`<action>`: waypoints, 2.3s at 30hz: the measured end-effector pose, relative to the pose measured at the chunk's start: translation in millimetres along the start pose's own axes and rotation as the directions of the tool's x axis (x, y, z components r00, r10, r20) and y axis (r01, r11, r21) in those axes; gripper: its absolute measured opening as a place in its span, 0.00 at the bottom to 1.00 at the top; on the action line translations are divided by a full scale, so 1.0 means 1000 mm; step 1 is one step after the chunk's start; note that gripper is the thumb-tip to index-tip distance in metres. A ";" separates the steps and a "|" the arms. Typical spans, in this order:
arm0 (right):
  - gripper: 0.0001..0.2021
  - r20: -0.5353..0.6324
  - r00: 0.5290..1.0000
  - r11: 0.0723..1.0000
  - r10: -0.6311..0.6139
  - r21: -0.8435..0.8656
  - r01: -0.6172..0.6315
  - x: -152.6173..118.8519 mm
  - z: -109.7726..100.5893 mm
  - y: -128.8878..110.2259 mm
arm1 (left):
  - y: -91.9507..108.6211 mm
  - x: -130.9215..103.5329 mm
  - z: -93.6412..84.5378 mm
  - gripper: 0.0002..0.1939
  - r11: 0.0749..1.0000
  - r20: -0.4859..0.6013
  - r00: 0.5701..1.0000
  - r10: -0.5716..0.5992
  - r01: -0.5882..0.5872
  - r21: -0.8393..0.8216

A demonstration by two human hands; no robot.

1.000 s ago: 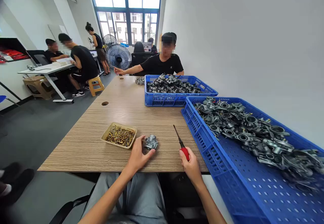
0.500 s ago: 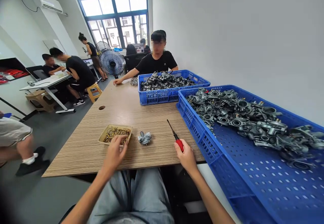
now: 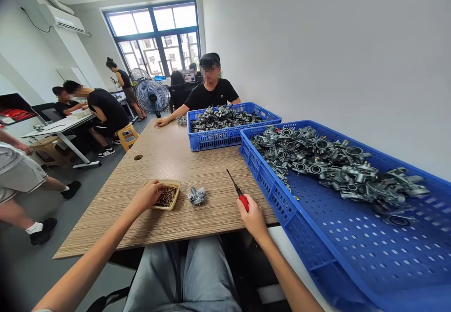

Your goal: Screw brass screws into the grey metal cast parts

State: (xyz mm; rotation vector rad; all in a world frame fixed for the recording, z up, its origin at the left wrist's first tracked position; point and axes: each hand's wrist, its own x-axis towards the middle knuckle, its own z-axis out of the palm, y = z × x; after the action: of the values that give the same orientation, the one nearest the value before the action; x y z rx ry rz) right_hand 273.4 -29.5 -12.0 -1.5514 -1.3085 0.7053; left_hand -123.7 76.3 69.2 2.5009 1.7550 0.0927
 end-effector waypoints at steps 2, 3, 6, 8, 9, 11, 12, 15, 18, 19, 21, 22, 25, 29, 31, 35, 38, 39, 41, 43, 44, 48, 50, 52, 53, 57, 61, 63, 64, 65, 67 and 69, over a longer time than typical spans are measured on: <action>0.16 0.013 1.000 0.999 -0.013 -0.033 0.013 0.000 0.000 0.000 | 0.000 -0.001 -0.003 0.14 1.000 0.010 1.000 0.010 -0.010 -0.001; 0.16 0.017 1.000 0.999 -0.018 -0.048 0.018 0.000 0.000 0.000 | 0.000 -0.002 -0.005 0.13 1.000 0.011 1.000 0.013 -0.013 0.001; 0.15 0.015 1.000 0.996 -0.024 -0.081 0.026 0.000 -0.001 0.000 | -0.002 -0.003 -0.008 0.10 1.000 0.010 1.000 0.017 -0.017 0.003; 0.15 0.016 0.999 0.996 -0.027 -0.087 0.029 0.000 -0.001 0.000 | -0.003 -0.003 -0.008 0.08 1.000 0.008 1.000 0.015 -0.015 -0.003; 0.14 0.018 0.999 0.996 -0.031 -0.086 0.032 0.001 -0.001 0.001 | -0.003 -0.003 -0.008 0.08 1.000 0.007 1.000 0.012 -0.012 -0.007; 0.14 0.020 0.999 0.995 -0.043 -0.086 0.044 0.001 0.000 0.002 | -0.004 -0.002 -0.007 0.08 1.000 0.006 1.000 0.008 -0.008 -0.016; 0.14 0.018 0.999 0.995 -0.051 -0.088 0.053 0.001 0.000 0.002 | -0.004 -0.001 -0.006 0.08 1.000 0.006 1.000 0.008 -0.008 -0.019; 0.14 0.003 0.998 0.992 -0.069 -0.104 0.069 0.002 0.000 0.003 | -0.002 0.002 -0.006 0.08 0.999 0.006 1.000 0.021 -0.021 -0.030; 0.14 -0.010 0.997 0.991 -0.076 -0.112 0.074 0.002 0.000 0.003 | -0.001 0.005 -0.006 0.06 0.999 0.019 1.000 0.019 -0.018 -0.038; 0.15 -0.011 0.997 0.991 -0.077 -0.112 0.075 0.002 0.000 0.002 | 0.000 0.005 -0.006 0.06 0.999 0.024 1.000 0.015 -0.014 -0.039; 0.15 -0.011 0.997 0.991 -0.080 -0.107 0.078 0.002 0.000 0.002 | 0.000 0.005 -0.005 0.05 0.999 0.024 1.000 0.010 -0.009 -0.033; 0.14 -0.010 0.997 0.992 -0.079 -0.105 0.077 0.001 0.000 0.002 | 0.000 0.005 -0.004 0.06 1.000 0.020 1.000 0.013 -0.013 -0.029; 0.14 -0.008 0.997 0.992 -0.079 -0.101 0.077 0.001 0.000 0.002 | -0.001 0.004 -0.003 0.06 0.999 0.011 0.999 0.038 -0.038 -0.011; 0.14 -0.008 0.996 0.990 -0.086 -0.109 0.085 0.001 0.001 0.004 | -0.003 0.004 -0.001 0.08 0.997 0.031 0.996 0.082 -0.082 0.009; 0.14 -0.006 0.996 0.990 -0.086 -0.110 0.085 0.001 0.001 0.004 | -0.003 0.005 -0.001 0.09 0.996 0.054 0.994 0.091 -0.091 -0.011; 0.14 -0.007 0.997 0.989 -0.083 -0.121 0.081 0.001 0.001 0.004 | 0.001 0.006 -0.004 0.10 0.995 0.080 0.993 0.089 -0.085 -0.046; 0.14 -0.007 0.996 0.989 -0.084 -0.123 0.082 0.000 0.001 0.004 | 0.002 0.005 -0.005 0.11 0.992 0.066 0.991 0.115 -0.111 -0.066; 0.14 -0.008 0.996 0.989 -0.084 -0.121 0.083 0.000 0.001 0.004 | 0.002 0.004 -0.005 0.11 0.988 0.048 0.990 0.134 -0.130 -0.082; 0.14 -0.009 0.996 0.990 -0.086 -0.116 0.084 0.000 0.001 0.004 | 0.000 0.003 -0.006 0.12 0.977 -0.008 0.985 0.171 -0.171 -0.124; 0.14 -0.011 0.996 0.990 -0.086 -0.113 0.084 0.000 0.001 0.004 | 0.000 0.001 -0.006 0.12 0.964 -0.078 0.981 0.179 -0.191 -0.187; 0.14 -0.012 0.996 0.990 -0.086 -0.114 0.085 0.000 0.001 0.003 | 0.002 -0.001 -0.007 0.12 0.953 -0.112 0.979 0.171 -0.193 -0.234; 0.13 -0.010 0.996 0.989 -0.086 -0.123 0.085 0.000 0.001 0.002 | 0.026 -0.010 -0.009 0.10 0.867 -0.211 0.969 0.127 -0.212 -0.450; 0.13 -0.008 0.997 0.990 -0.083 -0.119 0.081 -0.001 0.000 0.001 | 0.047 -0.014 -0.008 0.09 0.836 -0.235 0.960 0.149 -0.250 -0.489; 0.13 -0.008 0.997 0.990 -0.082 -0.116 0.080 -0.001 0.000 0.002 | 0.069 -0.017 -0.005 0.09 0.822 -0.243 0.947 0.210 -0.306 -0.481; 0.13 -0.008 0.996 0.990 -0.083 -0.115 0.082 0.000 0.000 0.002 | 0.078 -0.016 -0.002 0.10 0.820 -0.247 0.936 0.249 -0.340 -0.460; 0.13 -0.006 0.996 0.991 -0.087 -0.105 0.086 0.000 0.001 0.004 | 0.104 -0.011 0.009 0.11 0.849 -0.255 0.911 0.324 -0.399 -0.346; 0.14 0.001 0.996 0.991 -0.084 -0.103 0.084 0.000 0.000 0.002 | 0.114 -0.005 0.017 0.13 0.906 -0.232 0.905 0.357 -0.396 -0.151; 0.14 0.000 0.997 0.991 -0.080 -0.104 0.079 0.000 0.000 0.000 | 0.117 -0.004 0.019 0.13 0.917 -0.218 0.900 0.377 -0.396 -0.052; 0.13 0.001 0.997 0.992 -0.077 -0.105 0.077 0.000 -0.001 -0.001 | 0.118 -0.003 0.020 0.13 0.919 -0.215 0.899 0.382 -0.394 -0.013; 0.13 0.003 0.997 0.992 -0.074 -0.106 0.074 0.000 -0.001 -0.001 | 0.120 -0.003 0.021 0.13 0.920 -0.214 0.898 0.385 -0.390 0.021; 0.13 0.007 0.997 0.991 -0.071 -0.109 0.071 0.000 -0.001 -0.002 | 0.123 -0.002 0.023 0.13 0.923 -0.218 0.897 0.384 -0.378 0.068; 0.13 0.011 0.998 0.991 -0.069 -0.110 0.070 0.000 -0.001 -0.002 | 0.125 -0.002 0.025 0.12 0.924 -0.222 0.897 0.383 -0.374 0.081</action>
State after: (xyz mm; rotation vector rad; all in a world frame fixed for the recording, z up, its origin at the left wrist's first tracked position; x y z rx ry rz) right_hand 273.8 -30.0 -9.6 -1.5841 -1.4207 0.6036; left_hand -5.1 31.5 57.0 2.9300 1.3120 0.3996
